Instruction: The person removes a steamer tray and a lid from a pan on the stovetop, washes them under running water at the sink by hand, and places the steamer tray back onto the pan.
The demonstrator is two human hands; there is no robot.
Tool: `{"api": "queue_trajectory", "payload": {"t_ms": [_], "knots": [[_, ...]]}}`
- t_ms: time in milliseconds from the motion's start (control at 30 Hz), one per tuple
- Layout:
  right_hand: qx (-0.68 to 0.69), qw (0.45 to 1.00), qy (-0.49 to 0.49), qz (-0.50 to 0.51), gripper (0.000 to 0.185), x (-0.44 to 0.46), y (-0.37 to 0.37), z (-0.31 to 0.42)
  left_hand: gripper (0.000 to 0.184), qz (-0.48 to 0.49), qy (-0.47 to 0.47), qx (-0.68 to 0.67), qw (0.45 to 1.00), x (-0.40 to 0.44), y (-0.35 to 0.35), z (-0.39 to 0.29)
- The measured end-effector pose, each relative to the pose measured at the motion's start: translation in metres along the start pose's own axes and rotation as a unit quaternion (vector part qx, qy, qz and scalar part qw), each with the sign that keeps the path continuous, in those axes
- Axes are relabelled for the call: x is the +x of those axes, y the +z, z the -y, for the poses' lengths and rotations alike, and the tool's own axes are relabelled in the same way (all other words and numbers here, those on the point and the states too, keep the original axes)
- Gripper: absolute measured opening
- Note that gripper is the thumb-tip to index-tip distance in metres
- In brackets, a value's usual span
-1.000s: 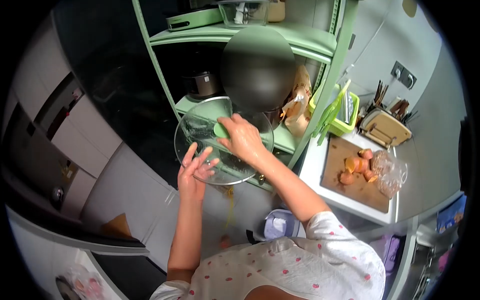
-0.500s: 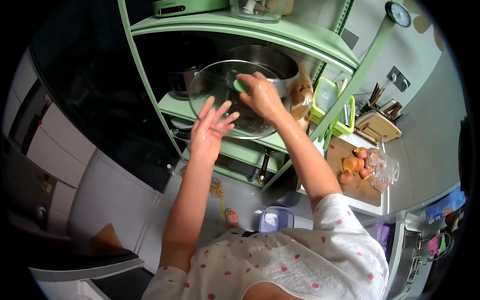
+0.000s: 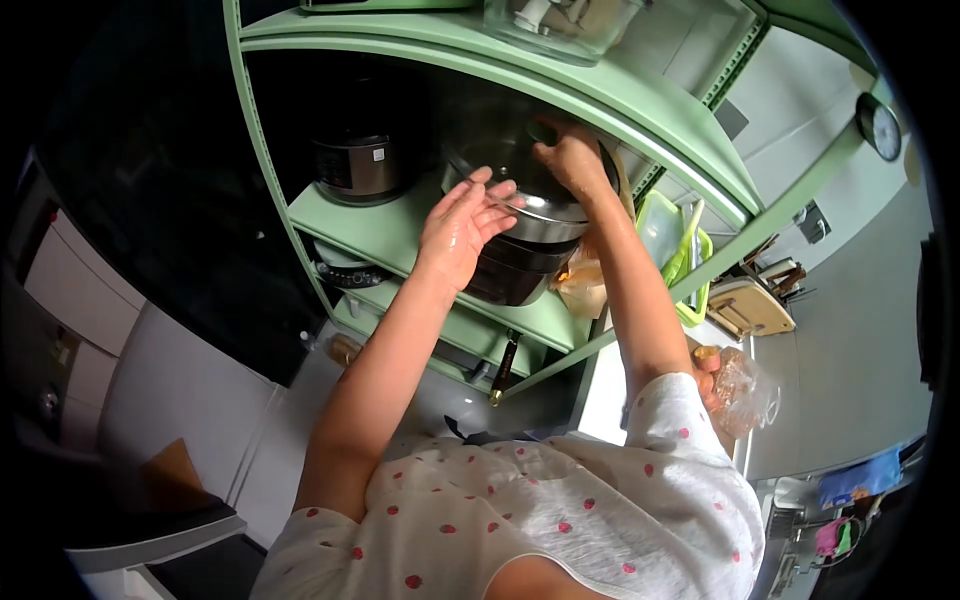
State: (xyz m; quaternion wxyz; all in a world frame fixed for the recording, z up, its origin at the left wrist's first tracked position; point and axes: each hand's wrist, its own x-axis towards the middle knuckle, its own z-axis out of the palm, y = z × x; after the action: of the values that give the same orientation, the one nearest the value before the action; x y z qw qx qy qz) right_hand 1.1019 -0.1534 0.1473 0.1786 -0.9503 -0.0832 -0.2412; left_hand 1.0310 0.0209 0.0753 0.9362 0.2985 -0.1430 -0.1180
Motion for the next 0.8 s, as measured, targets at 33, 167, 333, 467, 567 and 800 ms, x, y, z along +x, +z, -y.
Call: {"api": "queue_trajectory", "payload": {"t_ms": [33,167,333,467,567,800], "knots": [[0.012,1.000,-0.017,0.000,0.047,0.007,0.002,-0.007,0.034,0.009,-0.004,0.003,1.000,0.002,-0.003,0.000],[0.013,1.000,-0.019,-0.019,0.047,0.024,0.009,-0.023,0.033,-0.007,-0.052,0.030,0.998,0.007,-0.011,0.000],[-0.044,0.993,-0.092,-0.068,0.044,0.042,0.033,-0.050,0.031,0.005,-0.084,0.039,0.996,0.011,-0.023,0.000],[-0.033,0.997,-0.070,-0.022,0.056,0.050,0.040,-0.050,0.029,0.009,-0.102,0.050,0.993,0.009,-0.029,-0.003],[-0.064,0.993,-0.085,-0.044,0.043,0.051,0.044,-0.045,0.028,0.015,-0.113,0.048,0.992,0.009,-0.035,-0.005],[0.002,0.998,-0.063,-0.020,0.043,0.044,0.046,-0.053,0.027,0.012,-0.097,0.038,0.995,0.015,-0.047,-0.008]]}}
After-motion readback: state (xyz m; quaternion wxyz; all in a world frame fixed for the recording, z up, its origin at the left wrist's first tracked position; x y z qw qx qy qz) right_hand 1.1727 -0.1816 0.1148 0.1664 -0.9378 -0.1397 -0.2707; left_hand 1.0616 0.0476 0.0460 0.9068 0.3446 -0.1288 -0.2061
